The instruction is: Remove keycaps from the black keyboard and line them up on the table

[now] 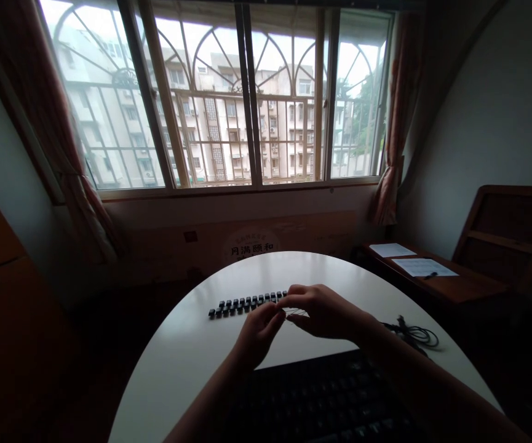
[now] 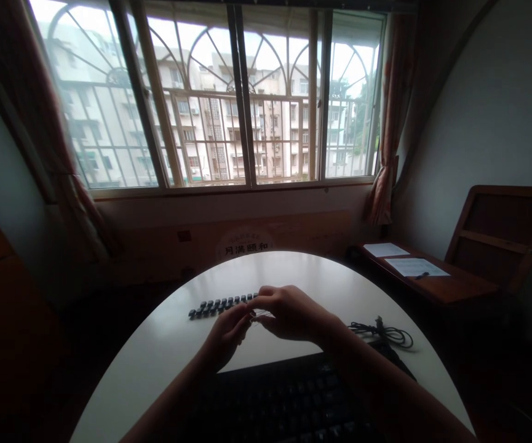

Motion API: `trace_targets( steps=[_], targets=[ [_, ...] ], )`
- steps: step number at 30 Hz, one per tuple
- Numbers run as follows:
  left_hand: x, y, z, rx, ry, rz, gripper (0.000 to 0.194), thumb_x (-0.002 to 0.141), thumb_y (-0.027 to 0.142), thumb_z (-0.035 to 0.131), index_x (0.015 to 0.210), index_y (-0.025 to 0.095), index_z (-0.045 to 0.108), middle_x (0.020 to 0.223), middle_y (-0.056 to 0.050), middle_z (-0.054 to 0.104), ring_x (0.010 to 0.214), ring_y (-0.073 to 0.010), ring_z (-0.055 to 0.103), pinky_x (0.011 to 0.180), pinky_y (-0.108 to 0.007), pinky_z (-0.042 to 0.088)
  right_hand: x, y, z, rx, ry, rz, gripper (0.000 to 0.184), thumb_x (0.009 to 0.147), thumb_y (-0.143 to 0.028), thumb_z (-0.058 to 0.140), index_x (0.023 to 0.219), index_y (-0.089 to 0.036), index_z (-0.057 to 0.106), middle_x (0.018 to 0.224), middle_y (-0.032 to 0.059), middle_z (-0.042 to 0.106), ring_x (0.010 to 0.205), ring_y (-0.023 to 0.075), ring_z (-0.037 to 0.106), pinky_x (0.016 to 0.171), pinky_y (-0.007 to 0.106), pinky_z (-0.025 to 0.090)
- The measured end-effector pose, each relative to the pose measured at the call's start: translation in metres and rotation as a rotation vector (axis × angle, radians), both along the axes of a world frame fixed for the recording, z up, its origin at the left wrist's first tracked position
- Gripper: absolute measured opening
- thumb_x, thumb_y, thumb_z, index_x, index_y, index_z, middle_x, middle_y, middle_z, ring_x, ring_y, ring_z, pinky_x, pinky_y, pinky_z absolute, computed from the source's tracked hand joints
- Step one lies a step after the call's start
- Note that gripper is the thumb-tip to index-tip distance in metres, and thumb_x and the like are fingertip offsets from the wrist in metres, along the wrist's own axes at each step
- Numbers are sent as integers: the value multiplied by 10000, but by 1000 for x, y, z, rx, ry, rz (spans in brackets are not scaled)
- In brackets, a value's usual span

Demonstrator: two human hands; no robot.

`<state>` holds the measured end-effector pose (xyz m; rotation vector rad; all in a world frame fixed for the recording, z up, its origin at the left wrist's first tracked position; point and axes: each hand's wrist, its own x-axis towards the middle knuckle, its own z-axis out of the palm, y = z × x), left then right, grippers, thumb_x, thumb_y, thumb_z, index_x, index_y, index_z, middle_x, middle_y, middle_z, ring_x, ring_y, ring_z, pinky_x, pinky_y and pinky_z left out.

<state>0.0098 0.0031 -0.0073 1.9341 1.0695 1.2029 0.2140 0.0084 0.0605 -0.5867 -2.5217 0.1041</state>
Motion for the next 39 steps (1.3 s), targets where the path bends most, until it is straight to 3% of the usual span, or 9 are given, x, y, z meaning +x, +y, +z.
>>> trace_targets(
  steps=[5,10,13,17,19,24,33,39],
  targets=[
    [4,-2,1,-109,-56,-64,417,863,559,561,779,151,581,583,40,465,509,-106,424,484,-220,337,1,5,-4,-30,-18,24,299,889,-155,651,1166,-267,663,959,17,677,735,129,653,645,232,492],
    [3,2,-2,-117,-14,10,454,920,561,427,907,153,627,633,27,507,501,-114,449,507,-236,373,4,18,-9,-39,45,-47,194,904,-198,643,1087,-245,690,969,22,691,756,139,660,666,242,493],
    [0,3,-6,-95,192,62,470,955,501,341,938,168,673,699,-11,595,588,-150,533,575,-260,411,8,39,-25,-65,85,-193,155,897,-207,640,1037,-221,705,971,36,700,775,153,663,701,264,496],
    [2,-1,-7,-63,635,2,353,913,404,453,819,185,713,795,-47,689,742,-195,604,664,-280,418,13,65,-60,-172,-40,-414,169,865,-200,647,1013,-228,724,925,36,714,806,189,661,714,291,487],
    [5,-5,-7,-51,737,-66,303,892,384,500,813,188,717,813,-46,702,748,-193,609,663,-276,413,14,72,-77,-213,-73,-447,172,841,-203,665,996,-229,736,901,35,724,820,205,665,721,302,487],
    [9,-12,-7,-52,755,-170,257,897,363,521,846,203,716,835,-36,702,731,-184,607,649,-270,414,13,78,-100,-255,-94,-471,229,872,-272,618,1068,-234,729,941,46,731,865,214,665,766,316,485],
    [10,-10,-13,-34,800,-167,202,876,327,551,844,212,714,836,-31,709,746,-189,616,671,-272,425,6,84,-111,-282,-112,-533,254,848,-266,605,1064,-242,734,993,48,715,920,215,644,790,295,464],
    [8,-8,-18,-25,790,-167,199,870,330,562,872,213,723,854,-32,713,768,-186,623,711,-272,439,6,88,-116,-283,-58,-583,339,843,-259,612,1174,-244,682,1070,49,698,933,206,644,801,293,459]
  ],
)
